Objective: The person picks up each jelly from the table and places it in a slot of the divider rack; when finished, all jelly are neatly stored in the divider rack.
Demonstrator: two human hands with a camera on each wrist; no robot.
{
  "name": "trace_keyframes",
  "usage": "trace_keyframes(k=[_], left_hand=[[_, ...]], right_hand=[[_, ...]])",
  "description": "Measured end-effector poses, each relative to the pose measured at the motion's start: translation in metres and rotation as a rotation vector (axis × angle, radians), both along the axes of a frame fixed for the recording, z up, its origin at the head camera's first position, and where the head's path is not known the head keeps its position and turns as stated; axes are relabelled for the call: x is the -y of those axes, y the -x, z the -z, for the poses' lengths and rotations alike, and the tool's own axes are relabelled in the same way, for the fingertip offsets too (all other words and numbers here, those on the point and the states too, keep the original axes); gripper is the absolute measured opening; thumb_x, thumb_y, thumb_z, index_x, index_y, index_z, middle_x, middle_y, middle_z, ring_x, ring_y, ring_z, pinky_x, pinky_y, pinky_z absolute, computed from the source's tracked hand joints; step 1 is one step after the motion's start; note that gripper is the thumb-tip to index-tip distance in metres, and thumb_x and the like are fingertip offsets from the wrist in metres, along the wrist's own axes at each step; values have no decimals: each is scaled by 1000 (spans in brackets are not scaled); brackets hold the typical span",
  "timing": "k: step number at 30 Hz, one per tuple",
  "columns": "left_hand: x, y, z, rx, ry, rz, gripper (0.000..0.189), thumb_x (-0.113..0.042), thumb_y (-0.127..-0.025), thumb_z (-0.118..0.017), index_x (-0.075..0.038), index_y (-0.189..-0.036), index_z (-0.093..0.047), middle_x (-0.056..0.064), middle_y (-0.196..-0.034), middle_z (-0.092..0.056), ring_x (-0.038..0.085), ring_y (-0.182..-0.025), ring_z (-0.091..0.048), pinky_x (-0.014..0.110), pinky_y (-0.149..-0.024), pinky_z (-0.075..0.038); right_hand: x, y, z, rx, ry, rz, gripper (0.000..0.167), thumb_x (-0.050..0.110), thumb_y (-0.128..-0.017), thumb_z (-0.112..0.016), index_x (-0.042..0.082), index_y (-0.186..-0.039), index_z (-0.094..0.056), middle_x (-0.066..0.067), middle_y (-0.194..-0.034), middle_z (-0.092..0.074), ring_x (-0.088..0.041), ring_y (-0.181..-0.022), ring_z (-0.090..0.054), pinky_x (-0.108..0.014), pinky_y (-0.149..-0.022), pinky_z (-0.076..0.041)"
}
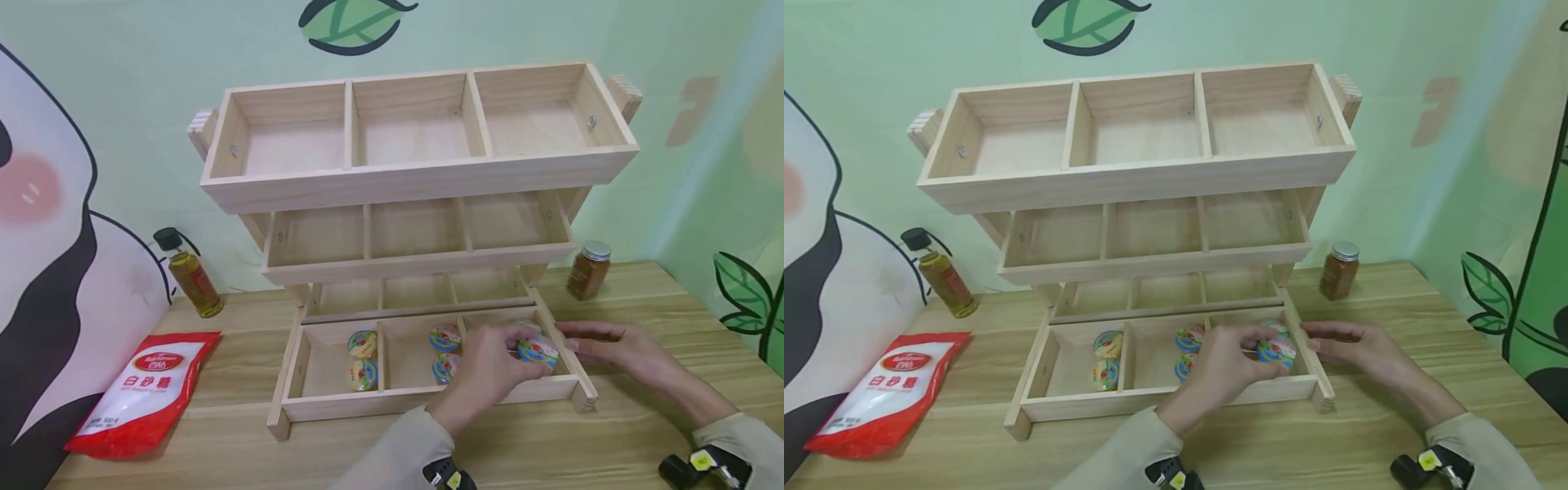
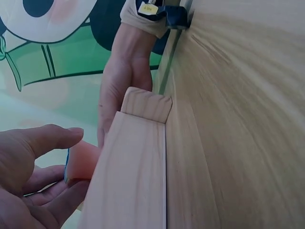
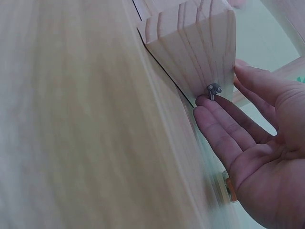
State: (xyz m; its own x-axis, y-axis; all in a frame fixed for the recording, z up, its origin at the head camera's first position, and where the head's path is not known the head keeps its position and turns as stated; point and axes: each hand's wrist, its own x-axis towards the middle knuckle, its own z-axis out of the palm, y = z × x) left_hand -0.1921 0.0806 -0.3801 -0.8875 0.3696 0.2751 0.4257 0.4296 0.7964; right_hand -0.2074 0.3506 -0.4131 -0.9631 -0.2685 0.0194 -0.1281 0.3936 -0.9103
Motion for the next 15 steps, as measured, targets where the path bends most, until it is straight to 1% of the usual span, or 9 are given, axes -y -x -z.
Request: trace_keyframes(k=[4,10,15], left_hand=[[-2,4,3,30,28,-15,41,-18,-78,-97,-9,-115,-82,-4,-97,-79,-3,-81,-61,12,-68,-50],[-4,6,7,81,52,-18,39,-20,-78,-97,-11,-114,-83,-5,-100,-78,-1,-85,-62,15,-73,-51],[-6,9,8,99,66,-16,40,-19,-79,-97,-11,-115,-83,-4,-99,-78,-1,-83,-61,15,-71,-51]], right_hand=[[1,0,0,3,-4,2,48,20,-105,-71,-3,-146,-61,-27,-148,-57,-5,-112,-68,-27,-92,-59],[0,1,1,-6,-4,2,48,20,-105,-70,-3,-146,-61,-27,-148,-56,-4,-113,-67,-25,-92,-58],[-1,1,1,-3,-2,2,48,20,-105,-71,-3,-146,-61,-28,-149,-56,-3,-114,-67,-26,-93,-58]])
